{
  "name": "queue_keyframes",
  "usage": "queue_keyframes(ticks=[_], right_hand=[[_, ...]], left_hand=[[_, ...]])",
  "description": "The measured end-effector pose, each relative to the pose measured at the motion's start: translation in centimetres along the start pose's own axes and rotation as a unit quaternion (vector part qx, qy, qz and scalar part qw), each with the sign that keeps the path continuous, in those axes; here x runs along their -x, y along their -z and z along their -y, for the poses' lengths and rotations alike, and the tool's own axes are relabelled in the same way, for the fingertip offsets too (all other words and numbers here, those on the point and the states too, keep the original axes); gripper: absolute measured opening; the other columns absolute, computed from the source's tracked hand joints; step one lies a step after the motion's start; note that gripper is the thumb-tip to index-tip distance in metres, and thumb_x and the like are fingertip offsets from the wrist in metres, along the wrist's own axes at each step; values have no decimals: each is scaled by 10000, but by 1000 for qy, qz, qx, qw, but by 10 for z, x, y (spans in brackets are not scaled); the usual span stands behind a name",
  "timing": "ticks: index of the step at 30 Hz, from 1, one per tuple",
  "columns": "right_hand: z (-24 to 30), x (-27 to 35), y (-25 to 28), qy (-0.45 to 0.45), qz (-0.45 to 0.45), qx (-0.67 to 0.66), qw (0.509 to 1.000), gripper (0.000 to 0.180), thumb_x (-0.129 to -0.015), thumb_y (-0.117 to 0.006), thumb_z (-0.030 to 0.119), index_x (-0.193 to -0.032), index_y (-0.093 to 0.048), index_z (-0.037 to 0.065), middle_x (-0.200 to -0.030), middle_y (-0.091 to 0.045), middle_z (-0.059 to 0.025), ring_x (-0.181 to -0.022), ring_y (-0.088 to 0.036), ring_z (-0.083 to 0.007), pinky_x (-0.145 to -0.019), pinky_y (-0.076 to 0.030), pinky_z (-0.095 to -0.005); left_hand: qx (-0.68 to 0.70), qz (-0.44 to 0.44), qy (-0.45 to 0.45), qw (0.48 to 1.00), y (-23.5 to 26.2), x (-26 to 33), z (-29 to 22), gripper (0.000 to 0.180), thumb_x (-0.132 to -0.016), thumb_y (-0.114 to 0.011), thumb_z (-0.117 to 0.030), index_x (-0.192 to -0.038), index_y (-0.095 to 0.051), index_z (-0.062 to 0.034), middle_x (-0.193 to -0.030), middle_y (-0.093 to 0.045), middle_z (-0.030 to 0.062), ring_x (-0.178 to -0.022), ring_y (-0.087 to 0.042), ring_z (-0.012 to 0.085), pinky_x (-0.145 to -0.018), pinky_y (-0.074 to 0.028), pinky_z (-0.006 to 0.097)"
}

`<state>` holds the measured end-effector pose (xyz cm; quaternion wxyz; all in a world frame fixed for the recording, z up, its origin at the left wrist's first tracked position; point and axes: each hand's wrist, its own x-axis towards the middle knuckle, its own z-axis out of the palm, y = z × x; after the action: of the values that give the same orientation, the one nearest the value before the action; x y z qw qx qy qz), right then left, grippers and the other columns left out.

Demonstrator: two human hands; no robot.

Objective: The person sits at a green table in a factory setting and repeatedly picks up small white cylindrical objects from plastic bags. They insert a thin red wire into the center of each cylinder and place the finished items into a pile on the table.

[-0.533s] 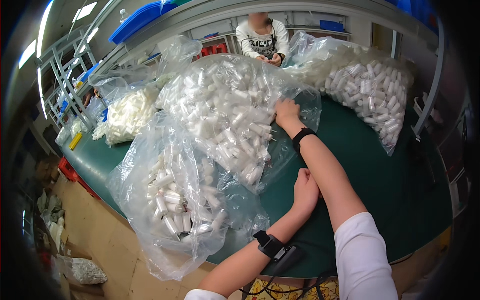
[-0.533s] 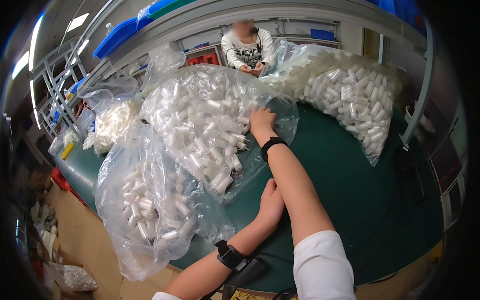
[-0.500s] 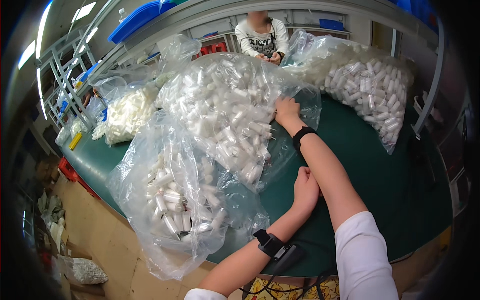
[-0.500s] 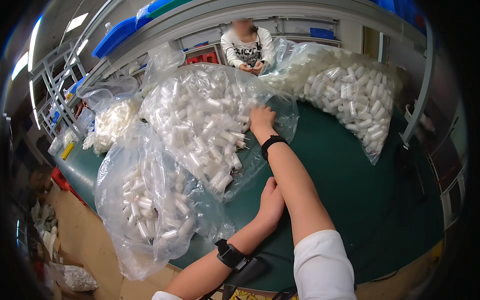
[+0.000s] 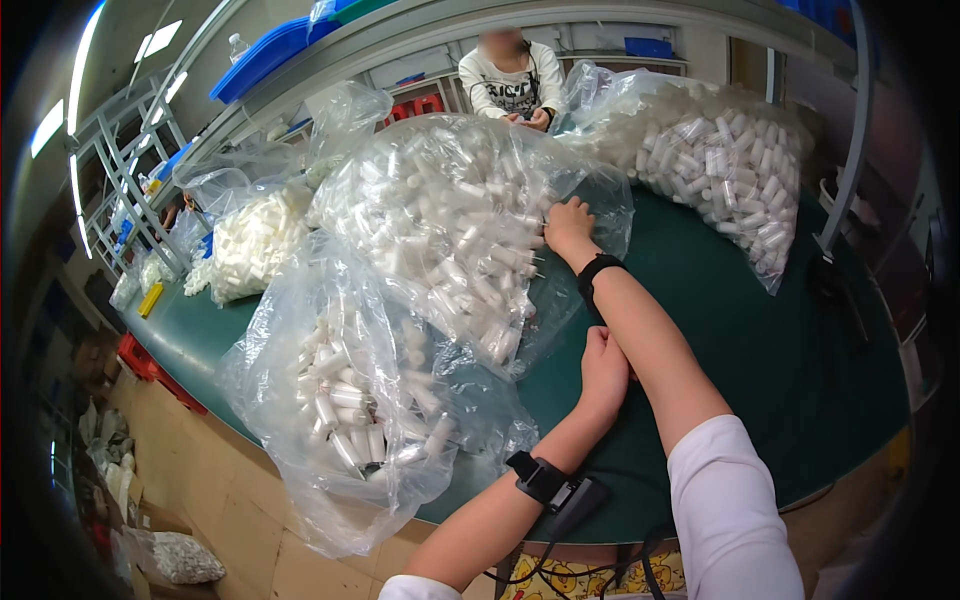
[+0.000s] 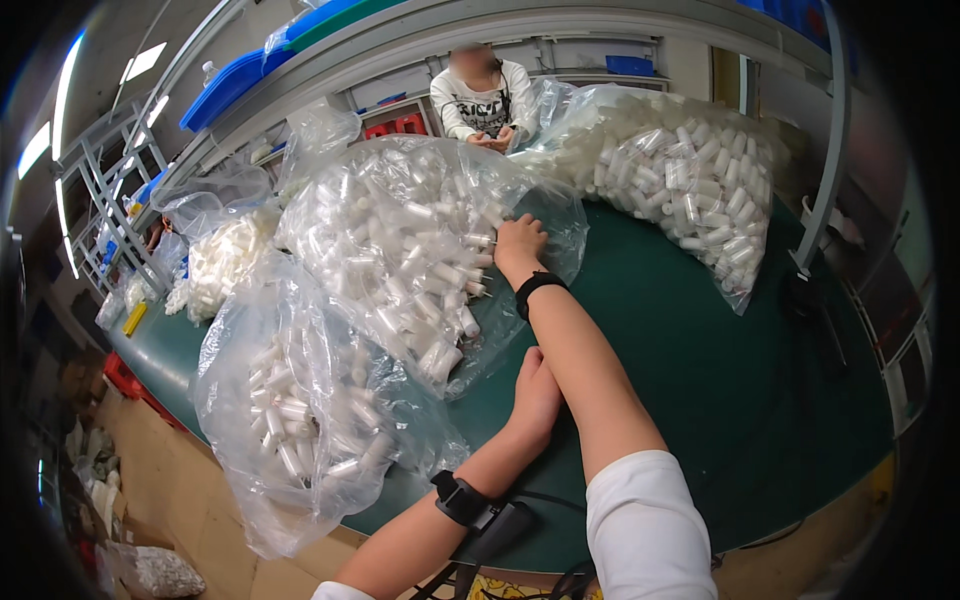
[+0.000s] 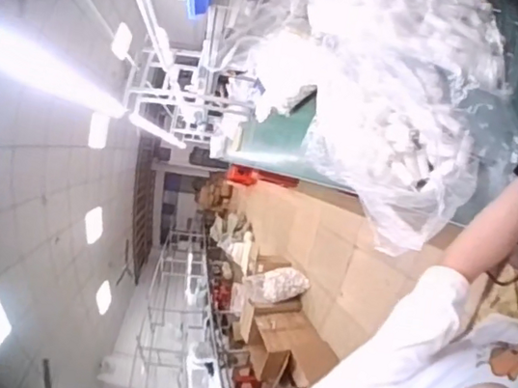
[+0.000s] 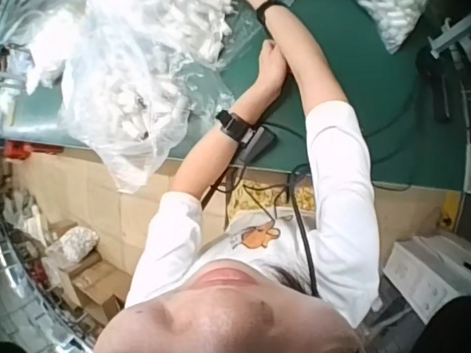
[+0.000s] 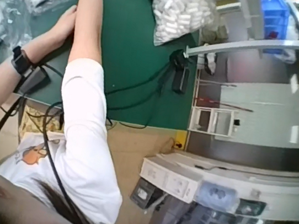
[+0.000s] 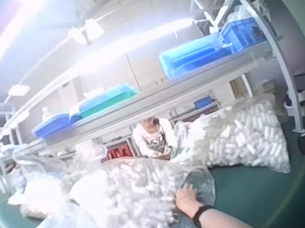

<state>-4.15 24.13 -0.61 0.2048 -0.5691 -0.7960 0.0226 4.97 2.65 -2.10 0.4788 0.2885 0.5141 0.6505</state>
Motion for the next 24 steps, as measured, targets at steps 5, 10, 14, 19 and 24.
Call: queue_keyframes(ticks=[5,10,14,19,24], right_hand=[[-5,-3,8,-6,29,-10,1000,387,-729,-666,288,-1043,-599,74,-1170,-477,-154,-1096,-460,-341,-874,-423,-424],[-18,6,35,-28,89,-78,993,431,-705,-701,327,-1039,-604,72,-1134,-539,-175,-1065,-514,-338,-840,-460,-401],[-48,10,44,51,96,-78,991,459,-693,-706,342,-1028,-597,46,-1112,-554,-199,-1006,-554,-348,-818,-481,-392],[-51,27,31,92,50,-68,992,498,-663,-720,345,-1018,-590,21,-1083,-568,-191,-988,-560,-352,-822,-478,-401],[-41,30,32,61,79,-38,994,447,-631,-724,294,-977,-614,33,-1054,-576,-186,-987,-570,-316,-815,-485,-382]], left_hand=[[-10,24,14,1000,1,0,1,184,-900,-425,-220,-888,-425,-36,-720,-505,44,-554,-460,92,-502,-399,229],[-4,13,17,1000,3,-1,1,112,-869,-413,-160,-850,-412,-49,-691,-478,50,-518,-450,106,-460,-406,240],[-20,20,18,999,0,-1,-2,93,-839,-417,-137,-852,-410,-45,-683,-477,53,-514,-451,110,-456,-407,246],[-31,24,16,999,4,-5,0,96,-835,-424,-136,-861,-411,-44,-676,-477,53,-508,-451,118,-454,-405,250],[-37,36,18,999,0,-4,-1,100,-844,-426,-140,-871,-410,-45,-675,-478,54,-503,-450,123,-456,-405,253]])
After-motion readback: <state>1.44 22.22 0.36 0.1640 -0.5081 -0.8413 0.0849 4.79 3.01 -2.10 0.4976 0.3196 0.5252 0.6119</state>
